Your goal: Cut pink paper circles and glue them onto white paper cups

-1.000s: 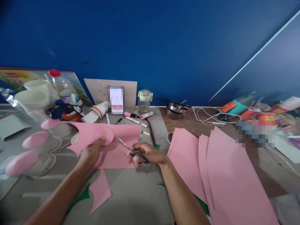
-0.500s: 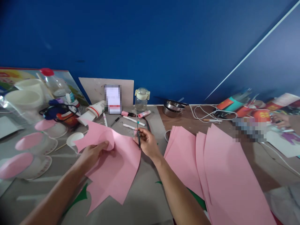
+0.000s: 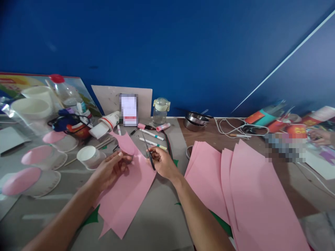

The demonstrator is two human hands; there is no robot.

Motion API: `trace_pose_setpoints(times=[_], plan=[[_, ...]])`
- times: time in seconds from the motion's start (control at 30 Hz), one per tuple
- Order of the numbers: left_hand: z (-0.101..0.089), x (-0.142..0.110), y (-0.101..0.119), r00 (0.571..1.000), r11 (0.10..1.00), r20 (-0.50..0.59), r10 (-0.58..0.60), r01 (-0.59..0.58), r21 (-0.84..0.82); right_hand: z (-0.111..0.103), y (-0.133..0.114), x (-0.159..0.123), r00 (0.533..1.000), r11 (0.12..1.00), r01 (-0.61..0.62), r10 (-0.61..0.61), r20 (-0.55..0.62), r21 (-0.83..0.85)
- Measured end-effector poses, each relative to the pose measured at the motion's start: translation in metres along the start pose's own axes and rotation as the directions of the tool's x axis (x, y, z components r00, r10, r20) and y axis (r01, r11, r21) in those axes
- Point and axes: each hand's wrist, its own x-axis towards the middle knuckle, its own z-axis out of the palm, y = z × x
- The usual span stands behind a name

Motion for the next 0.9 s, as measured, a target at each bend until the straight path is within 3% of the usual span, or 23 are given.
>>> trace_pose_setpoints(times=[0.27, 0.43, 0.5, 0.57, 0.63, 0.67, 0.7, 0.73, 0.8, 0.83, 0.9], plan=[[-0.004, 0.004, -0.003, 0.964, 0.954, -0.052, -0.261, 0.249, -0.169, -0.01, -0.016, -0.01, 0.977, 0.997, 0.002, -0.019, 0.212, 0.08], [-0.005, 0.003, 0.0, 0.942, 0.929, -0.077, -0.327, 0.305, -0.21, -0.017, -0.013, -0.007, 0.957, 0.999, 0.008, -0.02, 0.29, 0.042], [-0.004, 0.003, 0.001, 0.946, 0.934, -0.098, -0.309, 0.282, -0.22, -0.018, -0.006, -0.002, 0.986, 0.997, 0.045, -0.033, 0.162, -0.069], [-0.002, 0.003, 0.0, 0.965, 0.955, -0.115, -0.236, 0.209, -0.21, -0.019, -0.001, 0.002, 0.986, 0.967, 0.096, -0.125, -0.109, -0.235], [-0.001, 0.002, -0.002, 0.982, 0.984, -0.137, -0.129, 0.11, -0.14, -0.019, -0.002, 0.001, 0.901, 0.923, 0.141, -0.27, -0.341, -0.359], [0.0, 0.002, -0.004, 0.986, 0.994, -0.147, -0.074, 0.062, -0.086, -0.019, -0.006, -0.003, 0.861, 0.911, 0.171, -0.323, -0.393, -0.375], [0.001, 0.001, -0.006, 0.988, 0.999, -0.152, -0.023, 0.018, -0.033, -0.018, -0.012, -0.008, 0.85, 0.911, 0.213, -0.351, -0.392, -0.352], [0.002, 0.001, -0.008, 0.988, 1.0, -0.151, 0.021, -0.019, 0.011, -0.017, -0.019, -0.015, 0.862, 0.923, 0.26, -0.354, -0.363, -0.283], [0.004, 0.001, -0.011, 0.987, 0.996, -0.141, 0.074, -0.067, 0.056, -0.01, -0.033, -0.029, 0.955, 0.956, 0.272, -0.282, -0.09, -0.107], [0.004, 0.001, -0.012, 0.986, 0.995, -0.138, 0.088, -0.08, 0.062, -0.005, -0.039, -0.035, 0.966, 0.968, 0.248, -0.244, 0.085, -0.042], [0.005, 0.002, -0.012, 0.983, 0.994, -0.149, 0.105, -0.098, 0.057, 0.007, -0.043, -0.042, 0.93, 0.983, 0.181, -0.161, 0.33, -0.029]])
